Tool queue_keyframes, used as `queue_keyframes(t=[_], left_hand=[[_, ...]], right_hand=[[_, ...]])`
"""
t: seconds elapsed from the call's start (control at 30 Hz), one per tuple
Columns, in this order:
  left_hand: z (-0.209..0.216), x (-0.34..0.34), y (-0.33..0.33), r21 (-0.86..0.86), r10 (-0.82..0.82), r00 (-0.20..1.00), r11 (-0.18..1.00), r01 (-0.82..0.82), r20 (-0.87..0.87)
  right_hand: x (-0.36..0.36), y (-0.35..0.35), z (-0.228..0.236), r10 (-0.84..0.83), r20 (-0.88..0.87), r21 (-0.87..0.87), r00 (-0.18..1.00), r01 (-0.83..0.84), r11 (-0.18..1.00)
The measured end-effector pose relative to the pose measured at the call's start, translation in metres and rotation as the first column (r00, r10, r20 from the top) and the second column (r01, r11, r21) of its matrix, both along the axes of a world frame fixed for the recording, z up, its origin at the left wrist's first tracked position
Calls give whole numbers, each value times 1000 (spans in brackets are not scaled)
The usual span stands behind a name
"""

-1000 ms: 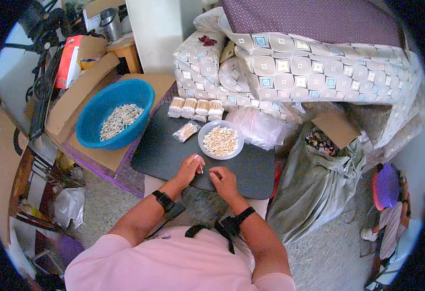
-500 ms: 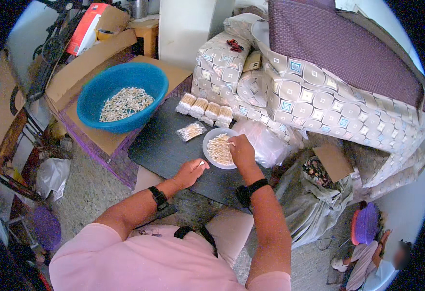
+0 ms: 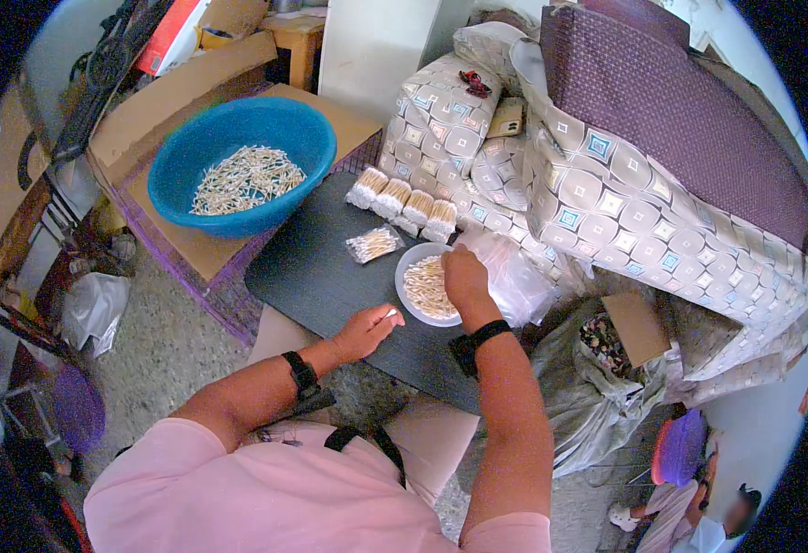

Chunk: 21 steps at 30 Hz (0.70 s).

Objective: Packing small cotton swabs or sticks into small plastic bags.

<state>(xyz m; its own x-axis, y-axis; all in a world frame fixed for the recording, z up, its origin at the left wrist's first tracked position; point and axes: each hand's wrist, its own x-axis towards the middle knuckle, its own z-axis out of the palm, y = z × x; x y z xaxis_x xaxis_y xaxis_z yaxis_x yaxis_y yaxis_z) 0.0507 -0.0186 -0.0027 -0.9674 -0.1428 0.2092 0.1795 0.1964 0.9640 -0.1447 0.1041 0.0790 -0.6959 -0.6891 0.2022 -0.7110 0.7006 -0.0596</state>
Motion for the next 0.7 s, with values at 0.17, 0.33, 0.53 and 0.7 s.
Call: queue_keyframes(t=[0.17,0.33,0.53,0.7], left_hand=[[-10,-3,-1,18,-7,1000,1000,6,11],[-13,0,-4,89,-2,1000,996,3,-10],[-21,-13,-3,160,10,1000,987,-5,-27],[-6,-8,0,182,9,1000,983,-5,-19]], right_hand=[[16,20,24,2,-97,83,995,6,997],[45,50,24,-31,-25,-139,999,27,990],[106,71,-35,151,502,-624,852,236,745],[139,66,-71,246,649,-689,719,419,592]])
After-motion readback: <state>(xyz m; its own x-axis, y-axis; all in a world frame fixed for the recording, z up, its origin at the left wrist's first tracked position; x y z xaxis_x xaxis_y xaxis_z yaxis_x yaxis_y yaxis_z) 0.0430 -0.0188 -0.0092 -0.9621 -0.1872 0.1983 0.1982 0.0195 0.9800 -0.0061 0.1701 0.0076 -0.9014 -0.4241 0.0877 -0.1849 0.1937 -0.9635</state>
